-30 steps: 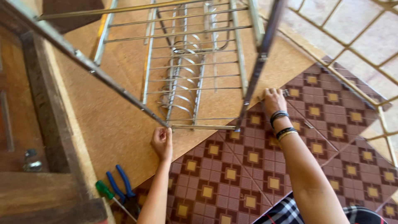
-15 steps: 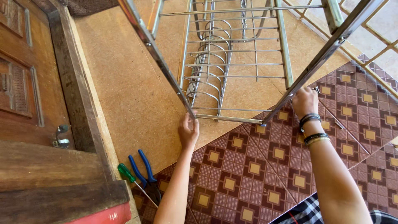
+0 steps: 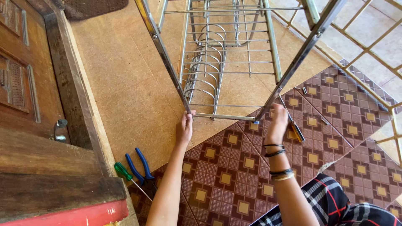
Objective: The person assembles a stainless steel dish rack by attaching wire shelves and vertical supports to the frame. They use a screwdriver to tighten screws at multiple joints, repositioning the rack to access different connection points.
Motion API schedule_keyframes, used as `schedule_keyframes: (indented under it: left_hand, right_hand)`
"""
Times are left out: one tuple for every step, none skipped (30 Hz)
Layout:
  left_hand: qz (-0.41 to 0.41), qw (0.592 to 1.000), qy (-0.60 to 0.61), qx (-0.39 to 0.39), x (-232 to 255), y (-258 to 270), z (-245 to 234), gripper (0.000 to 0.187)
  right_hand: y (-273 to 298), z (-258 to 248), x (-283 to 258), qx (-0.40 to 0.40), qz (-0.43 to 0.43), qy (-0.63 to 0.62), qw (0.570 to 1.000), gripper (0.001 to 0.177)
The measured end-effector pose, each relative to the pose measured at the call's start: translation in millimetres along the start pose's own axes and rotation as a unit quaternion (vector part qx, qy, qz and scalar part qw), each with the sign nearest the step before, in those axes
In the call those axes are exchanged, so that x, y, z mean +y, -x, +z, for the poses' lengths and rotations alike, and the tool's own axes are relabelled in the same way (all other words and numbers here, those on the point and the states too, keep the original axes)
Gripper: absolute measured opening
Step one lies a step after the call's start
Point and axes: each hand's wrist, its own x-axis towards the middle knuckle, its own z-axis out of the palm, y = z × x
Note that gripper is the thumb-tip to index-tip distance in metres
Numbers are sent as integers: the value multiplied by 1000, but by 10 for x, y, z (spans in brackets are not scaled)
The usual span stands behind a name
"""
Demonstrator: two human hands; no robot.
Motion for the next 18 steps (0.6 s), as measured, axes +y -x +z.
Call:
schedule_keyframes:
  left_hand:
    - [6, 1000, -1, 6, -19, 1, -5, 40]
    - [13, 1000, -3, 12, -30, -8, 12, 38]
    - [20, 1000, -4, 17, -37, -21, 26, 35]
    - [41, 999, -3, 25, -38, -27, 38, 34]
    - [62, 998, -2, 33, -36, -16, 40, 33]
    - [83, 996, -1, 41, -24, -19, 45, 32]
    - [74, 996, -7, 44, -5, -31, 53, 32]
    - [63, 997, -13, 47, 7, -11, 44, 31]
    - [52, 997, -20, 49, 24, 14, 34, 31]
    - [60, 997, -23, 53, 47, 33, 18, 31]
    - [68, 996, -25, 57, 73, 54, -1, 30]
    - [78, 995, -28, 62, 108, 54, -8, 30]
    - [56, 996, -28, 60, 140, 69, -12, 28]
    - [35, 997, -29, 57, 160, 97, -27, 27]
    - [13, 998, -31, 53, 175, 111, -26, 26]
    - [48, 997, -26, 61, 180, 133, -14, 27]
    - [83, 994, -20, 68, 180, 145, 15, 27]
    - [116, 990, -15, 74, 168, 186, 44, 28]
  right_hand:
    - [71, 69, -68, -2, -181, 194, 964, 25]
    - [129, 73, -140, -37, -195, 192, 961, 28]
    - [209, 102, -218, -71, -210, 189, 957, 32]
    - [236, 109, -311, -105, -227, 186, 950, 37]
    - [224, 89, -401, -128, -189, 232, 945, 36]
    - [200, 76, -481, -150, -151, 277, 937, 34]
    - [171, 62, -542, -172, -112, 320, 925, 34]
    - [170, 52, -577, -176, -84, 331, 923, 35]
    - [166, 55, -591, -180, -56, 342, 921, 36]
    - [148, 54, -586, -183, -28, 352, 918, 37]
    - [133, 35, -560, -184, -51, 353, 916, 37]
    - [98, 31, -525, -185, -76, 353, 914, 37]
    - [53, 29, -479, -185, -101, 352, 912, 36]
    - [13, 35, -419, -182, -135, 356, 906, 42]
    - [-33, 44, -352, -179, -170, 360, 900, 48]
    - [-61, 24, -276, -176, -202, 364, 892, 54]
    - [-127, 12, -206, -180, -190, 359, 896, 53]
    - [-208, 12, -141, -186, -176, 355, 899, 52]
